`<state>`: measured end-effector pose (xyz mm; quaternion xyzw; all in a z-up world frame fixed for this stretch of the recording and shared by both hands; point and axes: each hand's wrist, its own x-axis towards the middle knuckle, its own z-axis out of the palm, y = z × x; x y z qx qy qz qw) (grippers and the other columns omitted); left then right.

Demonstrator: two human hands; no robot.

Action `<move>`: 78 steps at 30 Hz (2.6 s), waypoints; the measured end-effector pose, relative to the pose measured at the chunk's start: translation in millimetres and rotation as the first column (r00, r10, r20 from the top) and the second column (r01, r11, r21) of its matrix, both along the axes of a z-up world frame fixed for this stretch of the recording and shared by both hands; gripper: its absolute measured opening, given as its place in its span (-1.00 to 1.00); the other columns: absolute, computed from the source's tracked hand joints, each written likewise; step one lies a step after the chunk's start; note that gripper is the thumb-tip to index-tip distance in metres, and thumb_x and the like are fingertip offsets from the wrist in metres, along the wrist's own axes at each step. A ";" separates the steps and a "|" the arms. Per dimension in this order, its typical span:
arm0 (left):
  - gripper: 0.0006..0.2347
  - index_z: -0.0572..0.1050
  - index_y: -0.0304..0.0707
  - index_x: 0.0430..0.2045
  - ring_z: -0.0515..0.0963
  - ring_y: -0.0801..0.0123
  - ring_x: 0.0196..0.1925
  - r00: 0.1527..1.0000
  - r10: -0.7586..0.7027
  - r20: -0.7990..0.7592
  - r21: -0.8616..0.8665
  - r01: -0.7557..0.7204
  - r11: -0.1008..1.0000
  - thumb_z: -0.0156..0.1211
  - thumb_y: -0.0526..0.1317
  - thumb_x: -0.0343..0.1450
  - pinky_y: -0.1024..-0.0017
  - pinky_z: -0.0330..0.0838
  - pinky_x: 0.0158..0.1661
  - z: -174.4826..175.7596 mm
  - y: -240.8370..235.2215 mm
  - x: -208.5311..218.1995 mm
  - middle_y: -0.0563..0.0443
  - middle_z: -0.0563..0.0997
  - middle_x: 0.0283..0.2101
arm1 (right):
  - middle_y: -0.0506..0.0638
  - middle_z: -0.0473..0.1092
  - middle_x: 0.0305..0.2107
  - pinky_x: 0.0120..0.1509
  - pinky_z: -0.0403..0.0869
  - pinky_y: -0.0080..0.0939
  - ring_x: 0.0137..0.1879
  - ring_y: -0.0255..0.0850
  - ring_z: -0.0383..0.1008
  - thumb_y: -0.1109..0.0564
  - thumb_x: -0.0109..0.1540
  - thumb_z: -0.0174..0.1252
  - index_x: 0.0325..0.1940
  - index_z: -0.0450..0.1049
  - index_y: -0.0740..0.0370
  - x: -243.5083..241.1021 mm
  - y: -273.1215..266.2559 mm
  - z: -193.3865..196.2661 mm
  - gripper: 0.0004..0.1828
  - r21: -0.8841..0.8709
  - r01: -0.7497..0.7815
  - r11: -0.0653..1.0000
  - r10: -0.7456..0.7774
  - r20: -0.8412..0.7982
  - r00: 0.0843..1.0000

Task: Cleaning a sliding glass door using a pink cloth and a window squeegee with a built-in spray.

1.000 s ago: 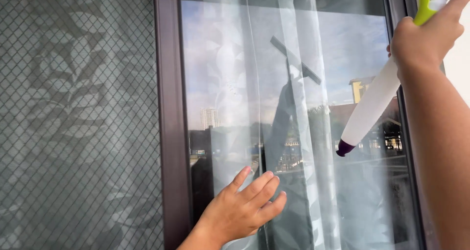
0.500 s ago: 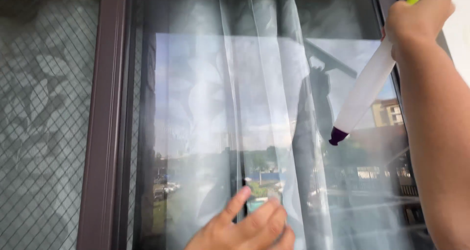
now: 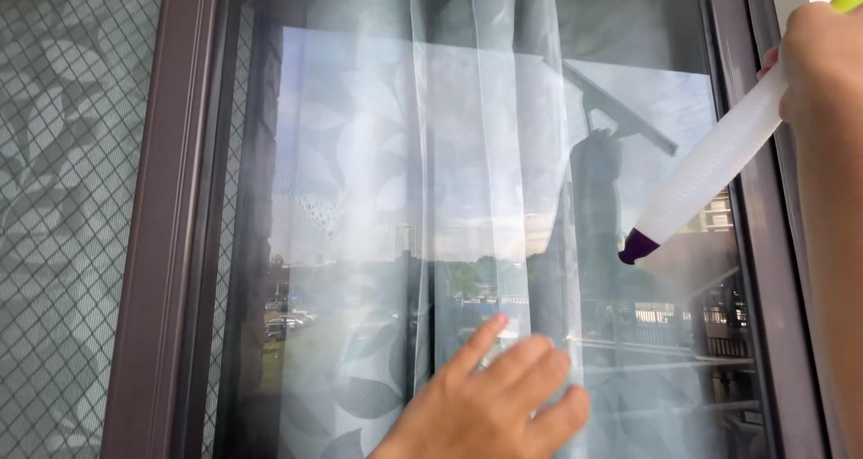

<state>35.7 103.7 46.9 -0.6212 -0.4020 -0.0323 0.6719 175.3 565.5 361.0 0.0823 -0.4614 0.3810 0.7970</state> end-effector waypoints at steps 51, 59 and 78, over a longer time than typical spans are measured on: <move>-0.64 0.45 -0.21 0.11 0.21 -0.07 0.47 0.918 -0.097 0.385 0.298 -0.024 0.954 0.02 0.01 0.53 -0.04 0.06 0.36 28.2 -187.8 -30.6 -0.23 0.32 0.34 | 0.01 0.42 -0.09 -0.48 0.46 -0.21 -0.41 -0.27 0.55 -0.08 0.32 0.06 0.50 -0.05 -0.02 -61.9 -472.0 -162.5 -0.29 0.168 -0.296 0.940 0.204 0.416 0.886; -0.65 0.47 -0.06 0.08 0.24 0.08 0.45 0.979 0.134 0.153 0.227 -0.167 0.959 0.16 0.02 0.46 -0.11 0.12 0.36 16.7 -187.8 -58.0 -0.12 0.37 0.34 | 0.07 0.44 -0.16 -0.54 0.36 -0.22 -0.48 -0.29 0.44 -0.06 0.38 0.04 0.55 0.01 0.05 -96.8 -465.4 -127.3 -0.32 0.248 -0.171 0.954 0.102 0.266 0.958; -0.61 0.47 0.01 0.18 0.25 0.13 0.51 0.973 0.208 0.096 0.113 -0.219 0.969 0.13 0.09 0.51 -0.07 0.15 0.43 7.1 -203.2 -85.0 -0.12 0.33 0.43 | 0.08 0.47 0.00 -0.48 0.40 -0.22 -0.45 -0.30 0.42 0.01 0.41 0.12 0.67 -0.13 -0.02 -140.4 -461.4 -58.7 -0.18 0.282 -0.149 0.948 0.085 0.228 0.970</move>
